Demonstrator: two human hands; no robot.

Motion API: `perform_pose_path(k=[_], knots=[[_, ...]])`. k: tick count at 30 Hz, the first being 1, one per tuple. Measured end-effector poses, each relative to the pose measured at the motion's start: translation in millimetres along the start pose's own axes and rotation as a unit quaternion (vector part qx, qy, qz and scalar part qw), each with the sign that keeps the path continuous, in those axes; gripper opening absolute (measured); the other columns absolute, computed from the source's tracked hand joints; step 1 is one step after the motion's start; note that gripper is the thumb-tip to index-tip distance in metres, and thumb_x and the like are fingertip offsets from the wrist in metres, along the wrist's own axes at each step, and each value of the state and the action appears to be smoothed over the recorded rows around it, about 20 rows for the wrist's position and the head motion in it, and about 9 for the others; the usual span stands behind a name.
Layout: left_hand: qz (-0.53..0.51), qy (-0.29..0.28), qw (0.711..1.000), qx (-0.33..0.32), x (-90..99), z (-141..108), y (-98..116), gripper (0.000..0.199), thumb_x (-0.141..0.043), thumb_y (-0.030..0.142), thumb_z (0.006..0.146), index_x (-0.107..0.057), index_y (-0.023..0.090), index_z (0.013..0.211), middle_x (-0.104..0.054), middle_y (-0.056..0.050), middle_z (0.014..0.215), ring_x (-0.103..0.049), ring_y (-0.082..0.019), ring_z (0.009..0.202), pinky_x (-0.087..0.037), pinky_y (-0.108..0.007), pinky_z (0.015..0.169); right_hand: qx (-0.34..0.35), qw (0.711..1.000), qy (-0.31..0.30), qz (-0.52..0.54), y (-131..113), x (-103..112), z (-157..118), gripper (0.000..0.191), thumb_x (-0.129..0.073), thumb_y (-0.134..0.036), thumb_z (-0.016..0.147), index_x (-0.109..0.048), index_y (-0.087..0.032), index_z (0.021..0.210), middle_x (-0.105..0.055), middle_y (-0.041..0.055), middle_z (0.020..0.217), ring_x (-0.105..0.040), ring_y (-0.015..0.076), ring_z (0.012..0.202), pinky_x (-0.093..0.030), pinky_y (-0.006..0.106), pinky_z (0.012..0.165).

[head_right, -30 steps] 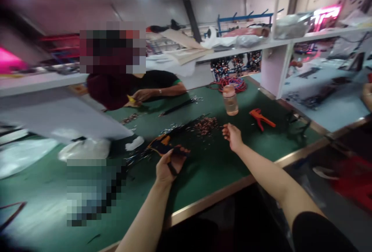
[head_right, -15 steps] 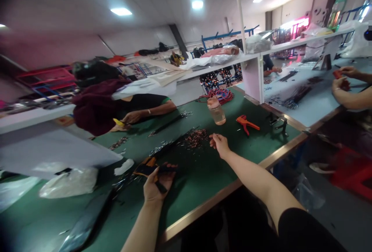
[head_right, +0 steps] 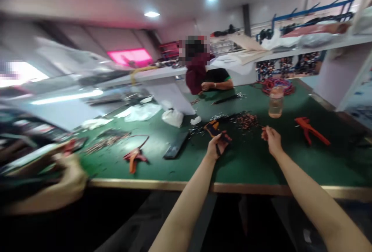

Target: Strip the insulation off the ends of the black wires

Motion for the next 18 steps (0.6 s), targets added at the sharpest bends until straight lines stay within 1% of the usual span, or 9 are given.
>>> perform_pose_path(k=[2, 5, 12, 15, 18], knots=[[-0.007, -0.01, 1.0, -0.004, 0.3, 3, -1, 0.016, -0.07, 0.019, 0.074, -0.071, 0.013, 0.089, -0.069, -0.003, 0.072, -0.069, -0.018, 0.072, -0.054, -0.04, 0.09, 0.024, 0.999, 0.011, -0.023, -1, 4, 4, 0.056, -0.085, -0.069, 0.051, -0.067, -0.019, 0.069, -0.06, -0.004, 0.051, -0.052, 0.009, 0.046, -0.034, 0.022, 0.043], [-0.009, -0.025, 1.0, -0.01, 0.9, 5, -3, 0.019, -0.071, 0.02, 0.074, -0.07, 0.013, 0.092, -0.069, -0.003, 0.073, -0.069, -0.018, 0.073, -0.053, -0.041, 0.092, 0.036, 0.998, 0.017, -0.042, 0, 7, 5, 0.058, -0.084, -0.071, 0.051, -0.07, -0.019, 0.071, -0.062, -0.0025, 0.054, -0.054, 0.0098, 0.047, -0.036, 0.023, 0.044], [0.029, -0.079, 0.996, -0.008, -7.5, 4, -5, 0.034, -0.078, 0.022, 0.067, -0.069, 0.012, 0.099, -0.071, -0.004, 0.075, -0.07, -0.02, 0.073, -0.053, -0.043, 0.09, 0.029, 0.998, 0.028, -0.051, 0, 8, 4, 0.059, -0.084, -0.072, 0.051, -0.071, -0.019, 0.074, -0.068, 0.0006, 0.059, -0.058, 0.0106, 0.048, -0.04, 0.022, 0.044], [0.045, -0.098, 0.994, -0.007, -10.4, 3, -5, 0.038, -0.079, 0.023, 0.066, -0.069, 0.012, 0.101, -0.072, -0.004, 0.076, -0.071, -0.021, 0.073, -0.053, -0.044, 0.089, 0.025, 0.998, 0.022, -0.052, 1, 8, 6, 0.056, -0.083, -0.07, 0.054, -0.069, -0.019, 0.074, -0.071, 0.0019, 0.063, -0.06, 0.0115, 0.05, -0.04, 0.022, 0.044], [0.063, -0.114, 0.991, -0.006, -13.7, 1, -5, 0.039, -0.079, 0.026, 0.066, -0.069, 0.013, 0.1, -0.072, -0.004, 0.077, -0.071, -0.022, 0.074, -0.053, -0.042, 0.086, 0.024, 0.998, 0.021, -0.057, 2, 9, 7, 0.051, -0.083, -0.067, 0.059, -0.068, -0.02, 0.075, -0.072, 0.0025, 0.065, -0.062, 0.0126, 0.051, -0.04, 0.023, 0.044]])
Point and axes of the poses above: each hand's wrist, its own z-axis towards the middle knuckle, its own x-axis out of the back of the hand, y = z × x, the point moved 9 cm from there along z, towards the middle knuckle
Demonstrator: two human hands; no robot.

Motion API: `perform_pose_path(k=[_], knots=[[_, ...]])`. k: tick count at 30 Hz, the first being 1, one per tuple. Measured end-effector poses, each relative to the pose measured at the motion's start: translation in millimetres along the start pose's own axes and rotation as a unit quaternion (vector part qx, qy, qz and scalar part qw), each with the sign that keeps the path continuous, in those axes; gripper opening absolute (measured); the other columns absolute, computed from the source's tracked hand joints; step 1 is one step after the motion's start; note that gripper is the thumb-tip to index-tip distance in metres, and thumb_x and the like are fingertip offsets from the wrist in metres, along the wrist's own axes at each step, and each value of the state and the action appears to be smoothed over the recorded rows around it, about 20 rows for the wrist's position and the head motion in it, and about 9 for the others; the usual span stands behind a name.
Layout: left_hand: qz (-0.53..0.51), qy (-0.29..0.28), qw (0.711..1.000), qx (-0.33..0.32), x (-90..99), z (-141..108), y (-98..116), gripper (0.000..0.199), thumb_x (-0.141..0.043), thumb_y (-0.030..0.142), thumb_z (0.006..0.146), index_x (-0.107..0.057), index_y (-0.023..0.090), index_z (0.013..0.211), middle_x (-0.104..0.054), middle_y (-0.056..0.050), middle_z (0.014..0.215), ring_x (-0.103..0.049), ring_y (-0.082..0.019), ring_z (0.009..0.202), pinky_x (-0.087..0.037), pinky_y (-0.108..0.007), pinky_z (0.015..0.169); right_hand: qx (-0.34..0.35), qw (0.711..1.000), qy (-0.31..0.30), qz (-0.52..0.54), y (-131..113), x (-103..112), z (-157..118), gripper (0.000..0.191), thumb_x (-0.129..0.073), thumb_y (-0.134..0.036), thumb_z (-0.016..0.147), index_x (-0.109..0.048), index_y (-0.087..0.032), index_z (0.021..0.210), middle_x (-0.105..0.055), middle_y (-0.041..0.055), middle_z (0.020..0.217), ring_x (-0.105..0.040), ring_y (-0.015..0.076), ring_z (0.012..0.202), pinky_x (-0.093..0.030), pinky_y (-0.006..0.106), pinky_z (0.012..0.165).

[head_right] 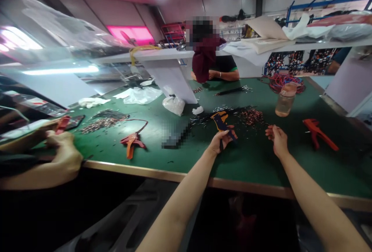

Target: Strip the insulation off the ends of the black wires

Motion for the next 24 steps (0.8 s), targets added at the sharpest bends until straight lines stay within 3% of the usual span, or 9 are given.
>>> perform_pose_path(k=[6, 14, 19, 24], knots=[[0.033, -0.033, 0.999, -0.008, -13.3, -5, 5, 0.046, -0.082, 0.03, 0.063, -0.071, 0.012, 0.104, -0.072, -0.005, 0.08, -0.07, -0.021, 0.075, -0.052, -0.036, 0.08, -0.005, 1.0, 0.002, -0.009, -3, -1, -3, 0.052, -0.084, -0.066, 0.056, -0.069, -0.02, 0.073, -0.072, 0.0021, 0.064, -0.062, 0.0119, 0.053, -0.04, 0.022, 0.044], [0.08, -0.049, 0.995, -0.025, -27.2, -8, 8, 0.051, -0.082, 0.03, 0.061, -0.07, 0.012, 0.107, -0.073, -0.007, 0.083, -0.069, -0.023, 0.077, -0.051, -0.039, 0.083, 0.024, 0.999, 0.006, -0.025, -14, -6, -6, 0.049, -0.081, -0.065, 0.061, -0.07, -0.019, 0.074, -0.073, 0.0035, 0.067, -0.062, 0.0113, 0.052, -0.04, 0.022, 0.043], [0.121, -0.05, 0.989, -0.064, -33.1, -14, 16, 0.049, -0.083, 0.031, 0.063, -0.071, 0.014, 0.107, -0.072, -0.004, 0.082, -0.068, -0.02, 0.079, -0.049, -0.036, 0.085, 0.12, 0.989, -0.027, -0.084, -36, -21, -25, 0.043, -0.069, -0.062, 0.081, -0.071, -0.019, 0.081, -0.075, 0.0043, 0.072, -0.065, 0.013, 0.056, -0.042, 0.023, 0.045], [0.133, -0.055, 0.987, -0.071, -40.4, -22, 23, 0.047, -0.083, 0.032, 0.065, -0.071, 0.015, 0.107, -0.072, -0.004, 0.083, -0.067, -0.019, 0.079, -0.049, -0.035, 0.085, 0.226, 0.956, -0.084, -0.17, -65, -39, -59, 0.041, -0.059, -0.057, 0.092, -0.075, -0.02, 0.085, -0.077, 0.0066, 0.08, -0.069, 0.016, 0.065, -0.049, 0.028, 0.054]])
Point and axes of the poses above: each hand's wrist, its own z-axis towards the middle knuckle, its own x-axis out of the back of the hand, y = z × x, the point moved 9 cm from there along z, towards the middle knuckle
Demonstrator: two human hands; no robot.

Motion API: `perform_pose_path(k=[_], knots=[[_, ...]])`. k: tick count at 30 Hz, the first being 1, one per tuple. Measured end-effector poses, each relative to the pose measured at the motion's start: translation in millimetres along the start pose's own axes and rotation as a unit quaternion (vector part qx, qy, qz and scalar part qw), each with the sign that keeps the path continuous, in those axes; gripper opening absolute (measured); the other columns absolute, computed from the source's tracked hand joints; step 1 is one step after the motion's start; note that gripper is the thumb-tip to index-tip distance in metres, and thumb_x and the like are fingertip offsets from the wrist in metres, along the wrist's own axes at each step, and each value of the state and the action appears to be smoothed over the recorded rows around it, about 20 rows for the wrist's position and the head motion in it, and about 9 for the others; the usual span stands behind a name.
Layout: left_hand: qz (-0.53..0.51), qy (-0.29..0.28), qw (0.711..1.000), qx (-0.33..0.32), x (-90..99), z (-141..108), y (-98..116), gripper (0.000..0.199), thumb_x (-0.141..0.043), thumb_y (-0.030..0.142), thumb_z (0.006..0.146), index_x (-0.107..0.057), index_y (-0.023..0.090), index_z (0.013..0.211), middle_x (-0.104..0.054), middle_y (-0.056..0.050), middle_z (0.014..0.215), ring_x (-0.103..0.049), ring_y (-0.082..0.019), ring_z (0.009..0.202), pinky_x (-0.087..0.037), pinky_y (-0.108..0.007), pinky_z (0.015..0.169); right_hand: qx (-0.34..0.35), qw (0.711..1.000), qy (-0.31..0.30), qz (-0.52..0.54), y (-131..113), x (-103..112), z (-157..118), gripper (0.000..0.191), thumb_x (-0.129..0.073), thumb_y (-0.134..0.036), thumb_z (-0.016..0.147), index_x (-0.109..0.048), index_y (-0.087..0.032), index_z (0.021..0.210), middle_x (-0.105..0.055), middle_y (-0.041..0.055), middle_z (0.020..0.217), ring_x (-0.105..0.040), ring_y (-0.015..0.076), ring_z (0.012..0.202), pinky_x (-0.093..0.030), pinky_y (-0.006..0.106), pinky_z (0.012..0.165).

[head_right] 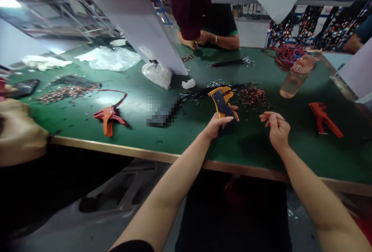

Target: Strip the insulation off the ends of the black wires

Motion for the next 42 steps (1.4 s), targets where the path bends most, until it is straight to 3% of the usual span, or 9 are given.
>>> perform_pose_path(k=[9, 15, 23, 32, 42], knots=[[0.059, -0.048, 0.996, 0.037, -18.4, -8, -8, 0.05, -0.085, 0.032, 0.067, -0.071, 0.017, 0.113, -0.072, -0.005, 0.087, -0.066, -0.019, 0.083, -0.048, -0.034, 0.085, 0.058, 0.998, -0.028, -0.009, -33, -2, -14, 0.035, -0.056, -0.049, 0.097, -0.077, -0.022, 0.09, -0.079, 0.0054, 0.079, -0.071, 0.0173, 0.064, -0.055, 0.032, 0.057], [0.057, -0.049, 0.996, 0.043, -23.2, -10, -8, 0.051, -0.087, 0.035, 0.065, -0.071, 0.016, 0.11, -0.071, -0.005, 0.085, -0.065, -0.019, 0.082, -0.048, -0.034, 0.085, 0.118, 0.988, -0.1, -0.001, -44, -13, -22, 0.028, -0.053, -0.035, 0.1, -0.078, -0.024, 0.097, -0.08, 0.0044, 0.081, -0.072, 0.0169, 0.066, -0.056, 0.031, 0.056], [0.064, -0.049, 0.995, 0.054, -22.4, -10, -12, 0.051, -0.087, 0.036, 0.063, -0.07, 0.018, 0.108, -0.07, -0.002, 0.085, -0.065, -0.018, 0.082, -0.049, -0.033, 0.085, 0.13, 0.987, -0.095, 0.018, -50, -11, -21, 0.026, -0.054, -0.033, 0.1, -0.079, -0.024, 0.099, -0.081, 0.0042, 0.082, -0.075, 0.0185, 0.068, -0.058, 0.031, 0.054], [0.072, -0.027, 0.996, 0.043, -20.1, -11, -7, 0.051, -0.087, 0.038, 0.063, -0.069, 0.018, 0.107, -0.07, -0.004, 0.087, -0.066, -0.02, 0.081, -0.051, -0.038, 0.087, 0.154, 0.978, -0.133, 0.04, -53, -16, -25, 0.024, -0.055, -0.027, 0.099, -0.079, -0.026, 0.104, -0.081, 0.0027, 0.084, -0.076, 0.0179, 0.069, -0.062, 0.031, 0.06], [0.084, -0.006, 0.996, 0.026, -15.6, -8, -9, 0.035, -0.086, 0.035, 0.064, -0.07, 0.018, 0.091, -0.07, -0.001, 0.081, -0.066, -0.017, 0.076, -0.053, -0.035, 0.084, 0.152, 0.979, -0.13, 0.019, -51, -16, -25, 0.023, -0.057, -0.029, 0.098, -0.079, -0.027, 0.103, -0.081, 0.0021, 0.083, -0.075, 0.0168, 0.068, -0.063, 0.031, 0.062]])
Point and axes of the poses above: each hand's wrist, its own z-axis towards the middle knuckle, its own x-axis out of the back of the hand, y = z × x, the point moved 9 cm from there along z, towards the middle knuckle
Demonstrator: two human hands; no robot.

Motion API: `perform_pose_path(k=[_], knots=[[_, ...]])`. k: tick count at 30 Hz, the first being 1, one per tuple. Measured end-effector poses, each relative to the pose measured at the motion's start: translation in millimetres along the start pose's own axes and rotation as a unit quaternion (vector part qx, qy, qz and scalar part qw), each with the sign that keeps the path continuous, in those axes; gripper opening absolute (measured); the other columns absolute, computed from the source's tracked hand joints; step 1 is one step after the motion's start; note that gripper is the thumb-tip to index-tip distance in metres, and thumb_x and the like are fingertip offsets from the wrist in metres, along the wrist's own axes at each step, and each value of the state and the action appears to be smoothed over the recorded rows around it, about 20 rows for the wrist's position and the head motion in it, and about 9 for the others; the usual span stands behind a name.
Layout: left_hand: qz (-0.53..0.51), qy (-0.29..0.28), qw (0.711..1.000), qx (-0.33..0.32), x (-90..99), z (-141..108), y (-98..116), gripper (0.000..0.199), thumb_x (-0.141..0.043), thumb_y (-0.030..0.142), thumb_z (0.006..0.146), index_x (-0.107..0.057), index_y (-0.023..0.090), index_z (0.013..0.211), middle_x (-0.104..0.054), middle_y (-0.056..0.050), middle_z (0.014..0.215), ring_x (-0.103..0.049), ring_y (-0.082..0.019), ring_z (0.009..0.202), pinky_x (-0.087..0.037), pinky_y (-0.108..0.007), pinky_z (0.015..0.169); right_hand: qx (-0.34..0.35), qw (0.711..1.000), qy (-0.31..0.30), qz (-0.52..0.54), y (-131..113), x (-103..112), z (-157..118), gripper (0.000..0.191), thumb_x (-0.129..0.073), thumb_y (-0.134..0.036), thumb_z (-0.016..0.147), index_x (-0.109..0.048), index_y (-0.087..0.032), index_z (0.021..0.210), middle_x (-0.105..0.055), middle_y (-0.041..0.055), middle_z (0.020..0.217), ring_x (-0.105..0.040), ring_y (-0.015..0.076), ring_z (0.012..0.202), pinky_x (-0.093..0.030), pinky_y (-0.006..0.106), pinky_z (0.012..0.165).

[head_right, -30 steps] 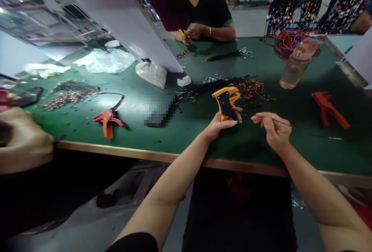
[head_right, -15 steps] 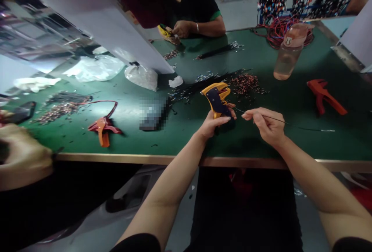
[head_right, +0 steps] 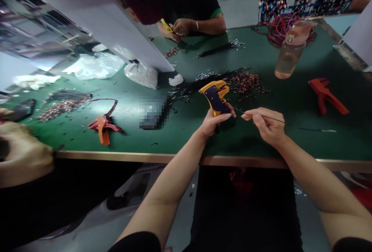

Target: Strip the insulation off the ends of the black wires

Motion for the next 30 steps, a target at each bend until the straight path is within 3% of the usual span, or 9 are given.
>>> perform_pose_path(k=[11, 19, 23, 27, 30], knots=[[0.064, 0.02, 0.998, -0.022, 4.3, 0, 4, 0.031, -0.082, 0.042, 0.07, -0.067, 0.017, 0.078, -0.065, 0.0, 0.067, -0.06, -0.014, 0.066, -0.049, -0.031, 0.072, 0.035, 0.999, -0.013, -0.007, -7, -3, 0, 0.026, -0.056, -0.02, 0.098, -0.078, -0.028, 0.109, -0.081, 0.0012, 0.087, -0.076, 0.0159, 0.072, -0.063, 0.029, 0.065], [0.133, 0.053, 0.99, -0.022, 6.6, 0, 7, 0.038, -0.08, 0.047, 0.071, -0.059, 0.019, 0.06, -0.058, 0.002, 0.054, -0.051, -0.011, 0.054, -0.044, -0.028, 0.06, 0.024, 1.0, -0.01, -0.016, -6, -3, 0, 0.023, -0.056, -0.026, 0.099, -0.079, -0.026, 0.105, -0.081, 0.0021, 0.085, -0.076, 0.0165, 0.07, -0.063, 0.03, 0.063], [0.138, 0.082, 0.987, -0.023, 12.7, 0, 4, 0.044, -0.078, 0.05, 0.073, -0.053, 0.02, 0.053, -0.05, 0.004, 0.045, -0.043, -0.009, 0.045, -0.037, -0.027, 0.052, -0.018, 1.0, 0.01, -0.003, 2, 0, 0, 0.024, -0.058, -0.034, 0.098, -0.08, -0.026, 0.098, -0.081, 0.0031, 0.081, -0.075, 0.0177, 0.067, -0.062, 0.031, 0.059], [0.126, 0.093, 0.988, -0.02, 17.1, 1, 2, 0.04, -0.078, 0.047, 0.073, -0.055, 0.02, 0.055, -0.051, 0.004, 0.046, -0.045, -0.009, 0.047, -0.04, -0.027, 0.055, -0.053, 0.997, 0.046, 0.017, 7, 4, 0, 0.028, -0.058, -0.04, 0.098, -0.08, -0.025, 0.093, -0.08, 0.0044, 0.078, -0.074, 0.019, 0.065, -0.058, 0.032, 0.053], [0.058, 0.088, 0.994, -0.016, 18.5, 2, 3, 0.03, -0.081, 0.043, 0.067, -0.064, 0.018, 0.07, -0.061, 0.002, 0.058, -0.056, -0.013, 0.058, -0.047, -0.03, 0.066, -0.065, 0.994, 0.075, 0.045, 10, 8, 0, 0.027, -0.059, -0.04, 0.098, -0.079, -0.024, 0.092, -0.08, 0.0043, 0.078, -0.074, 0.018, 0.065, -0.055, 0.031, 0.051]])
Point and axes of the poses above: each hand's wrist, its own z-axis towards the middle knuckle, its own x-axis out of the back of the hand, y = z × x, the point moved 9 cm from there along z, towards the middle knuckle
